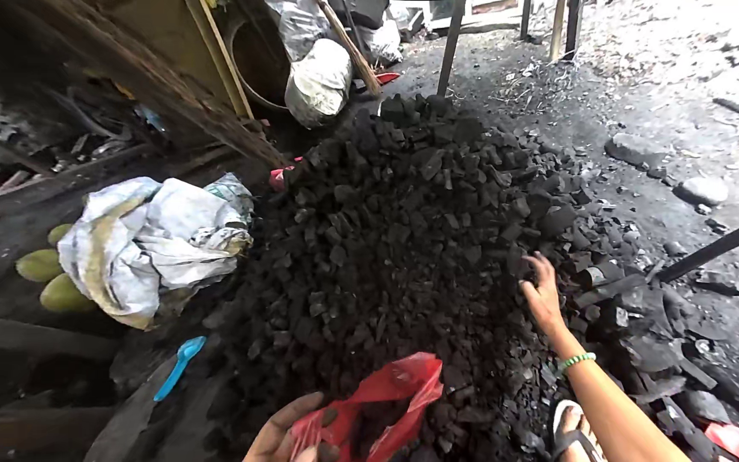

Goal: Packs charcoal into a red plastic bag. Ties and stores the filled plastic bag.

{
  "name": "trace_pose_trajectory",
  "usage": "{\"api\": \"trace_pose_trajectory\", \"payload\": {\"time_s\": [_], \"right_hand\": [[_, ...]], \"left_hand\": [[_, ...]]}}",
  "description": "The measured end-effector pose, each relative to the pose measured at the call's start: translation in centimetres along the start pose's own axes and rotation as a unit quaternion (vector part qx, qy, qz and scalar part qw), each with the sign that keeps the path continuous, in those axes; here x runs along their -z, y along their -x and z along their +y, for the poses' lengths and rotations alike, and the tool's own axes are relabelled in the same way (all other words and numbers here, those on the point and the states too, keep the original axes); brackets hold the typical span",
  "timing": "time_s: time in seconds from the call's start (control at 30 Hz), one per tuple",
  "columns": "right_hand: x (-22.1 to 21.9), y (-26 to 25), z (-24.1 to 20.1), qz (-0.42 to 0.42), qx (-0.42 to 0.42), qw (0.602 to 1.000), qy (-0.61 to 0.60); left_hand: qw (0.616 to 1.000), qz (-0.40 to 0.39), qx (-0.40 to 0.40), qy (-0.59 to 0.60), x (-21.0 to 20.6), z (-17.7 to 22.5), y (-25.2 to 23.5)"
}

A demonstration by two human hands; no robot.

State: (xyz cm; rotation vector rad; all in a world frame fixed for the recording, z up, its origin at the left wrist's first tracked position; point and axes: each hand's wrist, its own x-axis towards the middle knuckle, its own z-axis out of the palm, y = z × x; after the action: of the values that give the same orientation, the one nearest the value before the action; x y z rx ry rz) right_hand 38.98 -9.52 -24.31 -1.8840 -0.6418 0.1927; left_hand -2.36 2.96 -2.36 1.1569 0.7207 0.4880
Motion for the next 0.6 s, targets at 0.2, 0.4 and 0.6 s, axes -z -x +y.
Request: {"api": "trace_pose_trajectory", "payload": {"time_s": [0.2, 0.4, 0.6], "right_hand": [[-2.9, -4.4, -3.6, 0.018, -0.147, 0.988, 0.043], [-7.2, -2.8, -7.0, -0.025, -0.107, 0.983, 0.147], [-9.1, 2.4, -5.3, -0.166, -0.072, 0.964, 0.197]], "left_hand": [[1.000, -0.012, -0.001, -0.001, -0.2, 0.1, 0.3], [1.000, 0.023, 0.018, -0.007, -1.5, 0.3, 0.5], [0.998, 0.054, 0.013, -0.018, -2.2, 0.2, 0.1]]}}
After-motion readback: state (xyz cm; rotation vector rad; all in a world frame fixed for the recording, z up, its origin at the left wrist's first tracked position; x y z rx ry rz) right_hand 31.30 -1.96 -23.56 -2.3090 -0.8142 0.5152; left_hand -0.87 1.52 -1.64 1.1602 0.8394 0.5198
